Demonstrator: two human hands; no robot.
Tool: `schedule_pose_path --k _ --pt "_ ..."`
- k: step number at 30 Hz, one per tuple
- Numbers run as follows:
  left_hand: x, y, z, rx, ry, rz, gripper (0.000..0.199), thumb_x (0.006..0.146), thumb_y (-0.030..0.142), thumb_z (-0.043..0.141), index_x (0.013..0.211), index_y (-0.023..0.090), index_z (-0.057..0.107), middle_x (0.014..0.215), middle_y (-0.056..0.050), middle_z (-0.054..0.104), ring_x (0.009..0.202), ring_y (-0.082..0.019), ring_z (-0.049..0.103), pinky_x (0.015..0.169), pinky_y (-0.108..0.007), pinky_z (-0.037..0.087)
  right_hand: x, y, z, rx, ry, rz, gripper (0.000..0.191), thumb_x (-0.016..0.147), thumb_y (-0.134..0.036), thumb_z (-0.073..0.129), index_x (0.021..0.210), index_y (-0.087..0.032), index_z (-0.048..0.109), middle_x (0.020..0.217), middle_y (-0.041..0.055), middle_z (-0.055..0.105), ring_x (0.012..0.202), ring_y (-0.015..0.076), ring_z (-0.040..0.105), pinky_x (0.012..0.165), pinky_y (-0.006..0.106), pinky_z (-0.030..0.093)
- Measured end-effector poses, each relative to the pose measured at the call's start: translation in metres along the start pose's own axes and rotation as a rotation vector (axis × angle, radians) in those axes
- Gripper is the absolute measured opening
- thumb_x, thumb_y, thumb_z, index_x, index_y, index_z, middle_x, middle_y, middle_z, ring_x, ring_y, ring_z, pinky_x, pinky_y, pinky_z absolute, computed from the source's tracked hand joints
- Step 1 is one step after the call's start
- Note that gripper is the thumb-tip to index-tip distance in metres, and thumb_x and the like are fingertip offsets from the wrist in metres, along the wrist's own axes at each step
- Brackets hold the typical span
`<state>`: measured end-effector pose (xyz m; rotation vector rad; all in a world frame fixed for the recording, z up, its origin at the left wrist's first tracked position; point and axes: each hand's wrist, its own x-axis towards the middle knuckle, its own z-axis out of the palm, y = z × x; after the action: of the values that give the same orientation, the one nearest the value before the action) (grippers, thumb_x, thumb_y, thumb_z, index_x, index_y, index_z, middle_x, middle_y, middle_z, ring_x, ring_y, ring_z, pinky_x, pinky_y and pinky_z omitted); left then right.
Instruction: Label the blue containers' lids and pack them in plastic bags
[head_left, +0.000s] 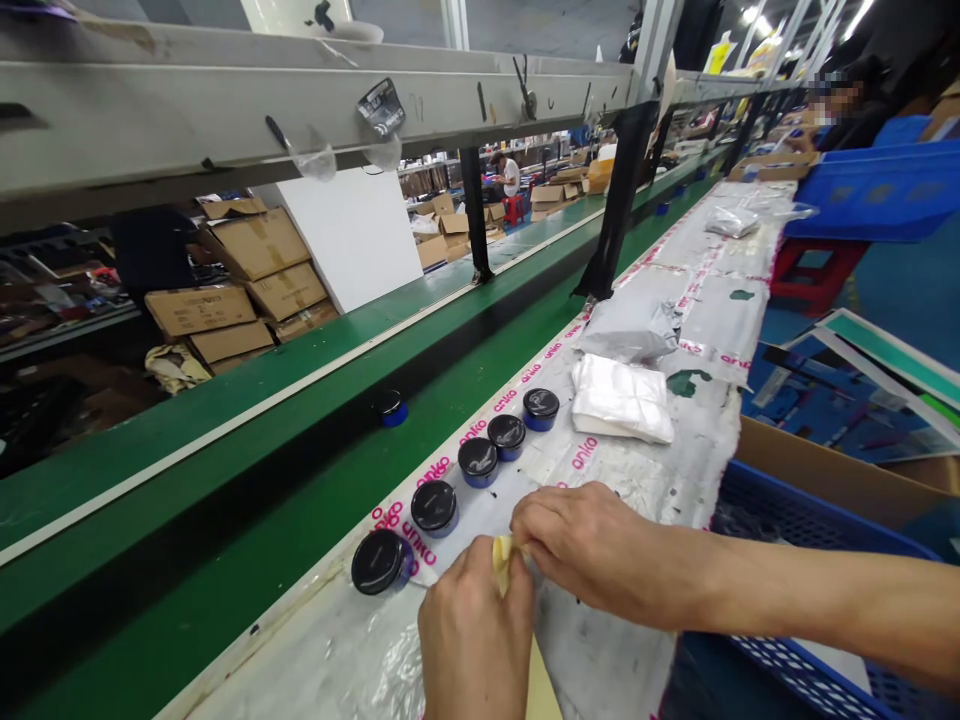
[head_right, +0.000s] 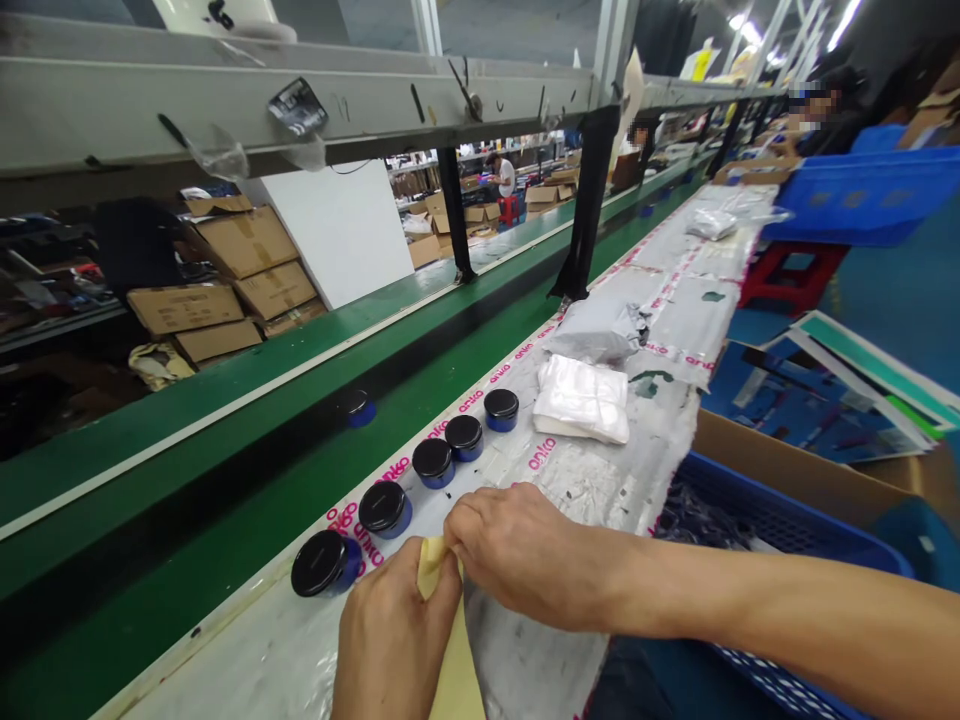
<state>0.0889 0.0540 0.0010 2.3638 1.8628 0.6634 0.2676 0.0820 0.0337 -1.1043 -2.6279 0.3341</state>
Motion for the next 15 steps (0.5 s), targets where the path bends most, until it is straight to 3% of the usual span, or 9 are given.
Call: schedule_pose_path --k 5,11,13,15 --pt "0.004 0.001 -0.001 -0.042 -0.039 -0.012 0.021 0.092 0.024 0.051 0.074 0.023 0.060 0.064 -0.003 0.068 0.059 -0.020 0.067 0.053 -0.029 0.030 0.002 0.000 -0.002 0.052 0.027 -0.004 0.017 0.096 -0.013 0.044 0.092 -0.015 0.060 0.088 0.0090 0.067 0.081 0.0182 0.061 0.069 0.029 0.043" --pt "0.008 -0.004 -0.003 -0.182 -0.164 -0.182 0.028 0.094 0.035 0.050 0.069 0.022 0.057 0.061 -0.002 0.067 0.058 -0.019 0.064 0.051 -0.026 0.033 0.015 0.007 -0.016 0.550 0.050 0.310 0.013 0.088 -0.014 0.050 0.084 -0.018 0.063 0.076 -0.0005 0.065 0.068 0.0122 0.056 0.062 0.024 0.042" --pt "0.007 -0.008 -0.002 -0.199 -0.116 -0.104 0.026 0.095 0.033 0.049 0.074 0.022 0.059 0.072 -0.002 0.069 0.063 -0.018 0.065 0.053 -0.026 0.040 0.021 0.015 -0.013 0.757 0.044 0.428 0.011 0.086 -0.018 0.052 0.082 -0.017 0.062 0.075 -0.0003 0.064 0.065 0.0116 0.055 0.057 0.022 0.042" --pt "0.008 -0.010 0.000 -0.150 -0.021 0.046 0.018 0.094 0.026 0.049 0.082 0.022 0.062 0.098 -0.007 0.071 0.084 -0.021 0.070 0.063 -0.028 0.049 0.028 0.024 -0.009 0.914 0.031 0.508 0.009 0.084 -0.021 0.054 0.083 -0.017 0.061 0.078 0.0009 0.064 0.064 0.0115 0.054 0.053 0.021 0.043"
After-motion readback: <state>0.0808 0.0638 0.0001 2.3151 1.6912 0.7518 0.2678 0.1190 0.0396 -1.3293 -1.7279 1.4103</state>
